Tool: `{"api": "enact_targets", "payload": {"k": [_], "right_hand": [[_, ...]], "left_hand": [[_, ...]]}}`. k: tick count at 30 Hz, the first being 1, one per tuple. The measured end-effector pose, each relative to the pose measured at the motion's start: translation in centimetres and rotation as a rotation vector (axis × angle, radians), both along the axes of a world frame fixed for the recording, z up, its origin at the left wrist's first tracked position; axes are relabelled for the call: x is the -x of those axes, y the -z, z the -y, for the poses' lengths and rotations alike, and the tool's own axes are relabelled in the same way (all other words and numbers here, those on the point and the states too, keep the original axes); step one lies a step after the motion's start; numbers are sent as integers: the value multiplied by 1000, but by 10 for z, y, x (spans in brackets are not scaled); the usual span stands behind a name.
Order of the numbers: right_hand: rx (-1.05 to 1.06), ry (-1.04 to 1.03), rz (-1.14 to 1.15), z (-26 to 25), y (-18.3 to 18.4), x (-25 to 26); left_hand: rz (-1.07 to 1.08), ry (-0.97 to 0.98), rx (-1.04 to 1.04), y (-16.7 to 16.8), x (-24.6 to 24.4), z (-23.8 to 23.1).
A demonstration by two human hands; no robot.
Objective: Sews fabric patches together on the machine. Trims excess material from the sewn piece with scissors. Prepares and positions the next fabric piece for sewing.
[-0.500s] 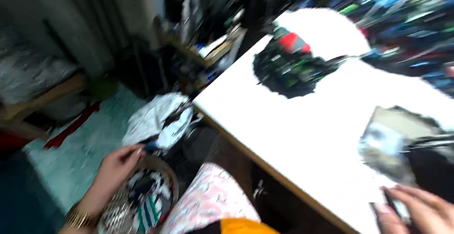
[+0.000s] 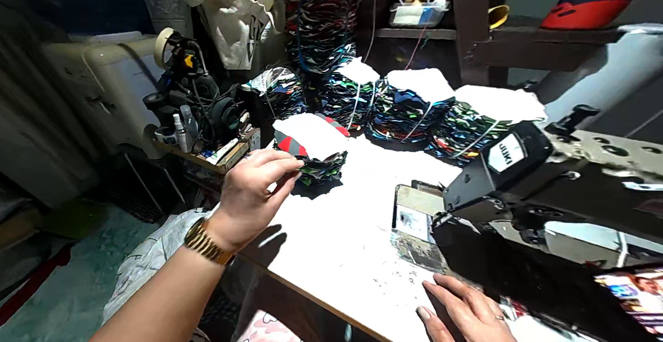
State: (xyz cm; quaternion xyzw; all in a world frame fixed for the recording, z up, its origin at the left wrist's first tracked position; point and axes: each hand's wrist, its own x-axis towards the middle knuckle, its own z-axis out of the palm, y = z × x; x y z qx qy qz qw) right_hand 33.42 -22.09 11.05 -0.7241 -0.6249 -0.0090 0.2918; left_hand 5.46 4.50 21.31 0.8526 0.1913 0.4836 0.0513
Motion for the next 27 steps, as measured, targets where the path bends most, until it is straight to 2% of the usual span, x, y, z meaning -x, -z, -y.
{"api": "enact_targets", "payload": {"k": [4, 9, 15, 27], "right_hand": [[-5, 3, -12, 0, 1, -1], [5, 19, -23, 0, 0, 1], [9, 20, -35, 0, 0, -1], [18, 24, -48, 1, -2, 1]], "left_hand": [[-113, -19, -85, 1, -50, -28], [-276, -77, -127, 0, -82, -47], [-390, -145, -156, -1, -92, -50], [-401, -163, -178, 3, -95, -51]]}}
